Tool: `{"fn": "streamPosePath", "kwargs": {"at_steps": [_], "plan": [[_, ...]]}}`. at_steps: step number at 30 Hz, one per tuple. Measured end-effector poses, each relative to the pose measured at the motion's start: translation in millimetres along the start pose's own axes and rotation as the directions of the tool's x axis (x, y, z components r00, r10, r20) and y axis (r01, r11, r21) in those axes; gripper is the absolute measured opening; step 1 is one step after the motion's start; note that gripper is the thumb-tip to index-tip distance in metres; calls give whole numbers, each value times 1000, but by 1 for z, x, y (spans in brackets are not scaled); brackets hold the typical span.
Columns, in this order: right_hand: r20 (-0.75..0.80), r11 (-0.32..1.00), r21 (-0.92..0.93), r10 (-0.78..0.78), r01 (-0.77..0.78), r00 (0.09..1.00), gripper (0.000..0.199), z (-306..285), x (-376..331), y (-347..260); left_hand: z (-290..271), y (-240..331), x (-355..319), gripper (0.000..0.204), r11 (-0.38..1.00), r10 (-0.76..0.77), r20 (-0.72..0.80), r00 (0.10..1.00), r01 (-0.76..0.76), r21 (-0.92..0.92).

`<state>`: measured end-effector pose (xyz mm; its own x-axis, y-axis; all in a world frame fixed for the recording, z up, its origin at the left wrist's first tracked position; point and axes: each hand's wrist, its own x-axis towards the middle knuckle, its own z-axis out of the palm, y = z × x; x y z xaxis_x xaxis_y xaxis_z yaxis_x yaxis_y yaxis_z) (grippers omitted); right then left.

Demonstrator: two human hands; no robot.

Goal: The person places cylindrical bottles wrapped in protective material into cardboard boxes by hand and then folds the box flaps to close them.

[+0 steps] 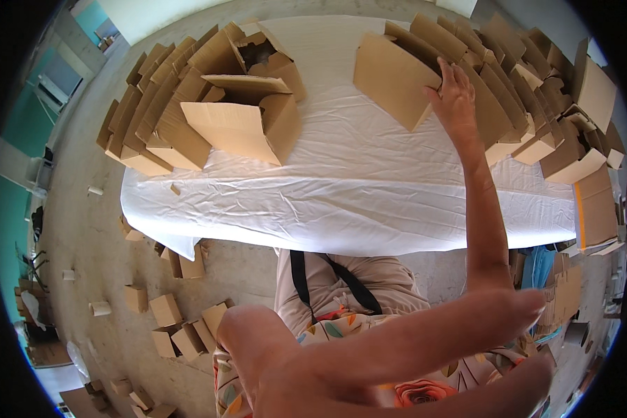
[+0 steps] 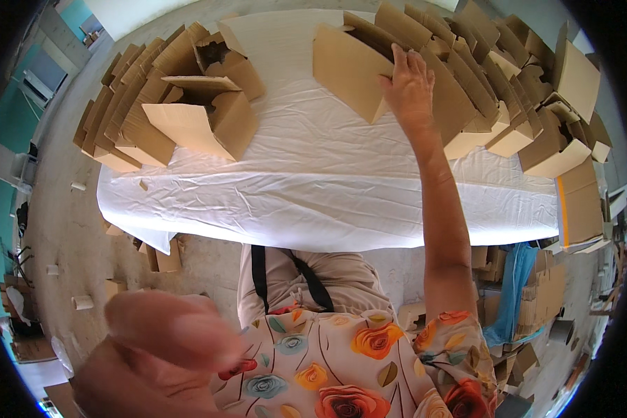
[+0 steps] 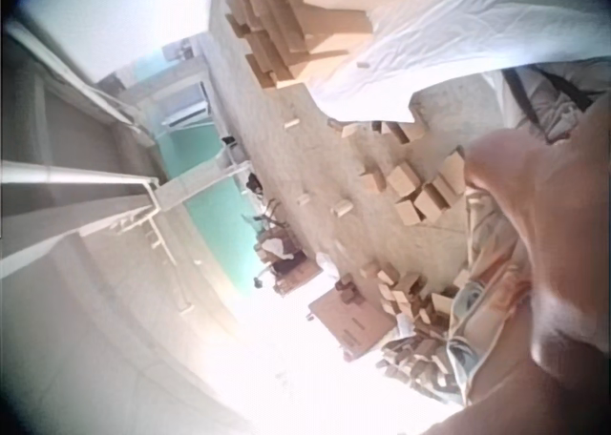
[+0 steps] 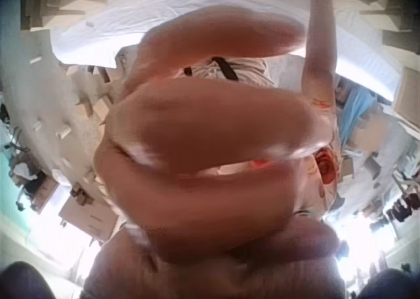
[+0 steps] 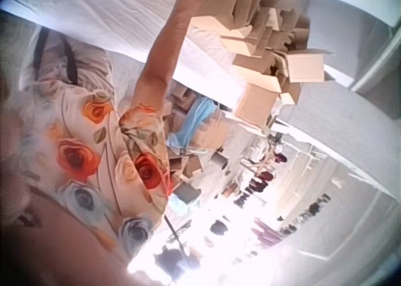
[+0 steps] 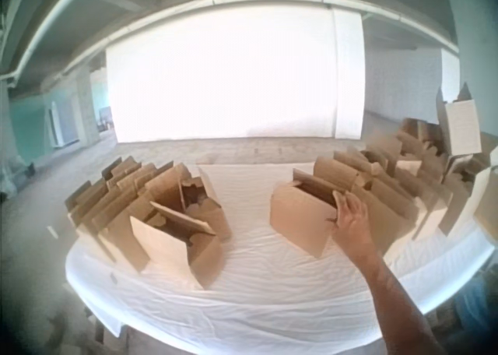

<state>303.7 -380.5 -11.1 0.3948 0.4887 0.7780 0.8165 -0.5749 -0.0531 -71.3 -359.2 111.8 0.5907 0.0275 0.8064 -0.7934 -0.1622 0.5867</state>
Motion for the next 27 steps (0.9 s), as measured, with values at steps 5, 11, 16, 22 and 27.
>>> {"fn": "streamPosePath", "kwargs": {"at_steps": [5,11,16,22,27], "plan": [[198,977,185,69,-106,978,37,-24,-1,-12,10,-4,-6,33,999,-21,-3,1000,21,-31],[219,920,383,1,-87,976,21,-56,-14,-23,23,-3,-16,35,1000,-9,-56,998,10,6],[236,929,367,-143,48,961,14,-97,-44,-8,6,-50,-18,38,952,-18,-206,978,80,297],[97,804,564,-292,189,952,18,-88,-57,-9,-41,-171,8,37,422,27,-21,999,7,906],[-84,870,459,-158,179,984,24,-77,-90,2,-50,-216,18,29,188,-383,7,924,70,980]]}}
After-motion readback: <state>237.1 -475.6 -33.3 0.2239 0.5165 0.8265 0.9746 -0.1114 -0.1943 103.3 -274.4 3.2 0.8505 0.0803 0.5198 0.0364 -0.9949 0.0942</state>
